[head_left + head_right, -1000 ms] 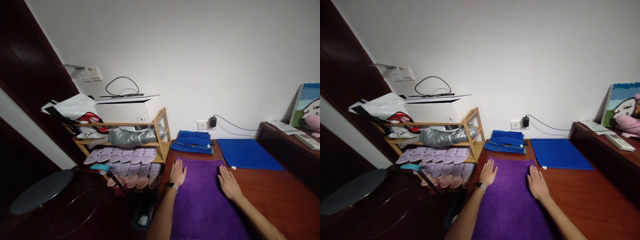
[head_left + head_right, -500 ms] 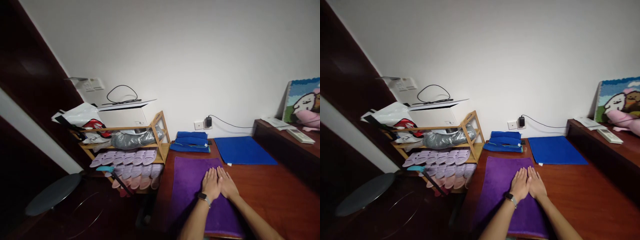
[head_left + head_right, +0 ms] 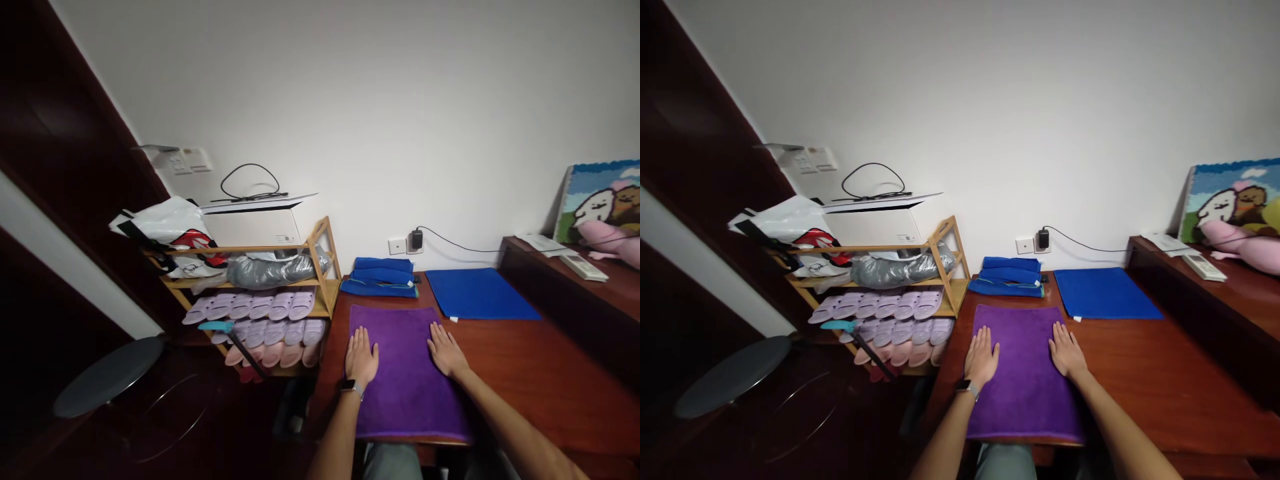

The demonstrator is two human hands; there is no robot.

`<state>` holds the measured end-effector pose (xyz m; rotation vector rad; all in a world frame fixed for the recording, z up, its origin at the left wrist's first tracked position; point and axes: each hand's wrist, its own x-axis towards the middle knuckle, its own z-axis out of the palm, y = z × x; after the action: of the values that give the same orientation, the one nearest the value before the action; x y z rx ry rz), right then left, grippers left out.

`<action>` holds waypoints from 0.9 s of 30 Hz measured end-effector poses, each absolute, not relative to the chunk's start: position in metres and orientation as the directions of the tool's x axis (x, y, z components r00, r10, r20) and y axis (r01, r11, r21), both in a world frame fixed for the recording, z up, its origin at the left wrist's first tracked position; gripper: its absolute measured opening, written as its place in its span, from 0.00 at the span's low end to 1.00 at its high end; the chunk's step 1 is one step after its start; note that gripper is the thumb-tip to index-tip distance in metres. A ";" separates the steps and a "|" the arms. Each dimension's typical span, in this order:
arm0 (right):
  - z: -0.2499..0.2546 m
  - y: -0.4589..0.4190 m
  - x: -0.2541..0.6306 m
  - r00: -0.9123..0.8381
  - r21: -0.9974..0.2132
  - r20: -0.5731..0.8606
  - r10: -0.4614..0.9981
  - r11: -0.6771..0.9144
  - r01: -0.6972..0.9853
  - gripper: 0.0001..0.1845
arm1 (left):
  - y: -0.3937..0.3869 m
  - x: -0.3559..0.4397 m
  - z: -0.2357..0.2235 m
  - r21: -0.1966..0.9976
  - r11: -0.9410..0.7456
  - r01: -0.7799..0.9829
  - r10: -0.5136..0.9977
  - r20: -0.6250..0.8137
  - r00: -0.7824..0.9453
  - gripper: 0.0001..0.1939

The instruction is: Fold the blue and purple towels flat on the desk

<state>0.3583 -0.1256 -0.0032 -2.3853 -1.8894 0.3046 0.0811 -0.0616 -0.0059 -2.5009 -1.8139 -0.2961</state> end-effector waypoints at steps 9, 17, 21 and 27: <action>-0.020 -0.189 0.347 0.188 -0.218 0.010 0.982 -0.181 0.959 0.39 | -0.063 0.080 0.001 0.089 -0.342 0.936 0.924 0.213 0.317 0.33; -0.013 -0.193 0.347 0.151 -0.205 0.026 0.988 -0.142 0.968 0.37 | -0.135 0.175 0.007 0.166 -0.681 0.713 0.725 0.289 0.625 0.31; -0.018 -0.195 0.350 0.121 -0.189 0.028 0.992 -0.114 0.975 0.36 | -0.167 0.214 -0.004 0.276 -0.663 0.696 0.748 0.211 0.629 0.33; -0.025 -0.192 0.349 0.169 -0.223 0.040 0.985 -0.156 0.962 0.38 | -0.144 0.089 -0.005 0.141 -0.419 0.897 0.905 0.142 0.400 0.32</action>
<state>0.3488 -0.1921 -0.0246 -2.2430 -1.8997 0.1689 0.0889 -0.1437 -0.0048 -2.6632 -1.7154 -0.3134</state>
